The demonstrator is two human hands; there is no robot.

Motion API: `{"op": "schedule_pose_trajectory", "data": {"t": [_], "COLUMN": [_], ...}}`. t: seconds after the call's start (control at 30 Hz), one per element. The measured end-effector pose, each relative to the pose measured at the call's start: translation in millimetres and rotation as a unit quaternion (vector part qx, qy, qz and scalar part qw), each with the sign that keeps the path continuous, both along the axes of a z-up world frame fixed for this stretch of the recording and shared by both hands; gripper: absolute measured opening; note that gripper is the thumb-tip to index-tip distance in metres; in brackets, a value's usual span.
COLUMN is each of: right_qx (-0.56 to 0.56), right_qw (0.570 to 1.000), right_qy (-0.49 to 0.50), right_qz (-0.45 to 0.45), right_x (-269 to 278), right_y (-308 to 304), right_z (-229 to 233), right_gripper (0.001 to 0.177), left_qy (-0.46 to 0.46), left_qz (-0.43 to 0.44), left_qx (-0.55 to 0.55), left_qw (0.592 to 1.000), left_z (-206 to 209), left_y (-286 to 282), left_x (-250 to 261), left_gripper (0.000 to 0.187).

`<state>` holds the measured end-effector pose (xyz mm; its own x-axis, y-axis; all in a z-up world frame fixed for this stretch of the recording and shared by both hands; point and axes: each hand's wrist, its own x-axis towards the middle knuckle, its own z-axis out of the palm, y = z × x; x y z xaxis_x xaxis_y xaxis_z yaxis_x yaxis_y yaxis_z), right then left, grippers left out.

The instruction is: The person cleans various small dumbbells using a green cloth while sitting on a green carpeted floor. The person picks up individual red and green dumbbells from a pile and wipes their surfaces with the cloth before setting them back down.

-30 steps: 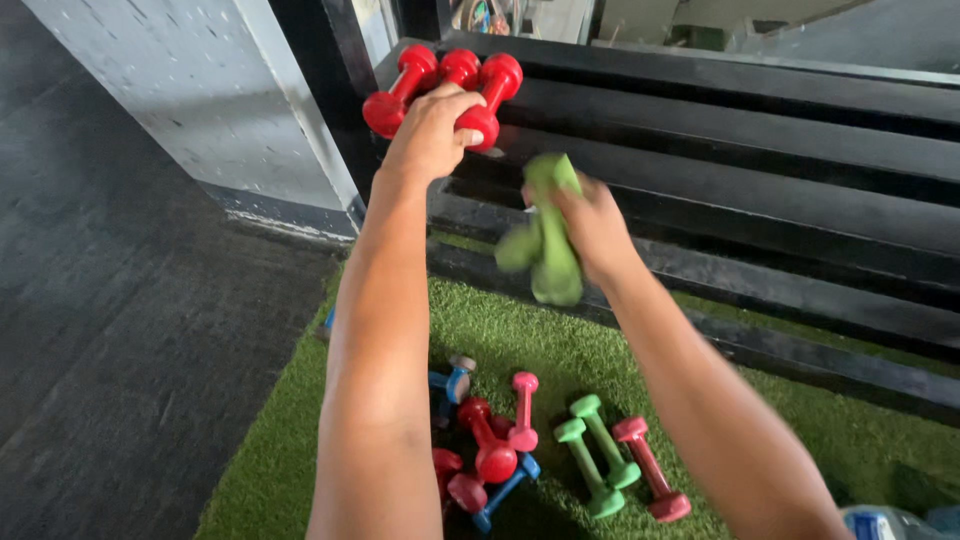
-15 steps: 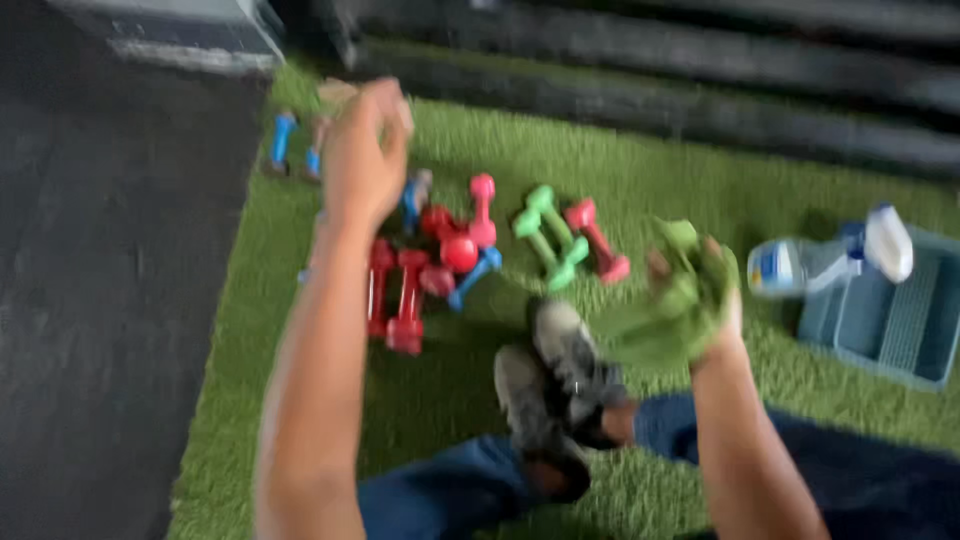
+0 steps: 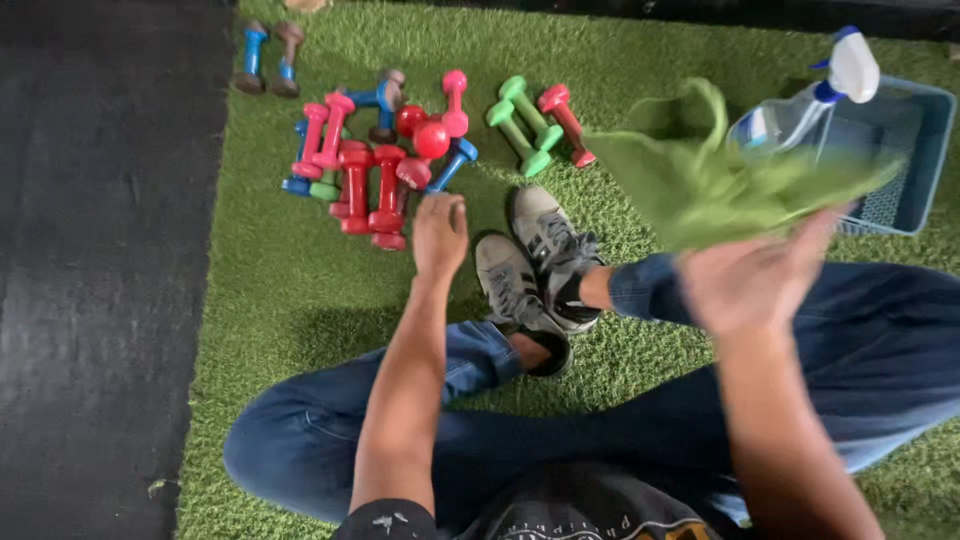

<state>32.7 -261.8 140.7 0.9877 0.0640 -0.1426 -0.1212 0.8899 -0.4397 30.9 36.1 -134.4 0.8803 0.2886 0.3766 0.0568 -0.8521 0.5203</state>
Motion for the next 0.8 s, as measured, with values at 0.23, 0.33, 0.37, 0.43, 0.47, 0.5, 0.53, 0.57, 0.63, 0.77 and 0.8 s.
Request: {"op": "schedule_pose_trajectory", "data": {"t": [0.23, 0.33, 0.37, 0.43, 0.47, 0.5, 0.53, 0.57, 0.63, 0.77, 0.8], "right_qx": [0.073, 0.148, 0.149, 0.119, 0.082, 0.084, 0.101, 0.118, 0.213, 0.465, 0.467], "right_qw": [0.968, 0.961, 0.954, 0.964, 0.974, 0.974, 0.963, 0.951, 0.964, 0.827, 0.826], "right_qy": [0.081, -0.145, -0.229, -0.205, -0.178, -0.177, -0.21, -0.243, -0.148, -0.067, -0.063], "right_qz": [0.227, 0.183, 0.125, 0.12, 0.112, 0.115, 0.135, 0.153, 0.048, 0.308, 0.311], "right_x": [-93.0, -102.9, -103.0, -96.9, -94.3, -95.3, -96.4, -96.2, -98.6, -79.1, -67.1], "right_y": [-75.1, -142.2, -168.3, -187.8, -197.9, -183.5, -169.5, -155.2, -150.3, -156.7, -149.0], "right_z": [-77.7, -47.0, -41.8, -41.3, -41.0, -33.0, -25.6, -18.3, -25.6, -41.2, -42.3], "right_gripper": [0.085, 0.07, 0.063, 0.052, 0.043, 0.043, 0.043, 0.047, 0.06, 0.034, 0.034], "left_qy": [0.009, 0.044, 0.094, 0.02, -0.051, -0.051, -0.05, -0.049, -0.002, 0.189, 0.191], "left_qz": [-0.023, 0.02, 0.083, 0.082, 0.073, 0.077, 0.133, 0.187, 0.247, 0.263, 0.268], "left_qx": [-0.093, -0.094, -0.109, -0.211, -0.316, -0.314, -0.368, -0.42, -0.373, -0.097, -0.096], "left_qw": [0.995, 0.994, 0.986, 0.974, 0.945, 0.945, 0.919, 0.887, 0.895, 0.941, 0.94], "left_z": [17.0, 49.8, 64.2, 97.9, 112.3, 120.5, 128.0, 135.5, 119.3, 74.2, 59.9], "left_y": [-40.0, -13.5, -0.5, 27.2, 39.6, 50.6, 61.2, 72.0, 80.0, 77.1, 70.5], "left_x": [-17.0, -8.9, -4.7, -4.4, -5.1, -9.7, -12.9, -14.9, -22.9, -13.2, -13.9], "left_gripper": [0.017, 0.02, 0.022, 0.016, 0.022, 0.022, 0.018, 0.026, 0.02, 0.032, 0.032]}}
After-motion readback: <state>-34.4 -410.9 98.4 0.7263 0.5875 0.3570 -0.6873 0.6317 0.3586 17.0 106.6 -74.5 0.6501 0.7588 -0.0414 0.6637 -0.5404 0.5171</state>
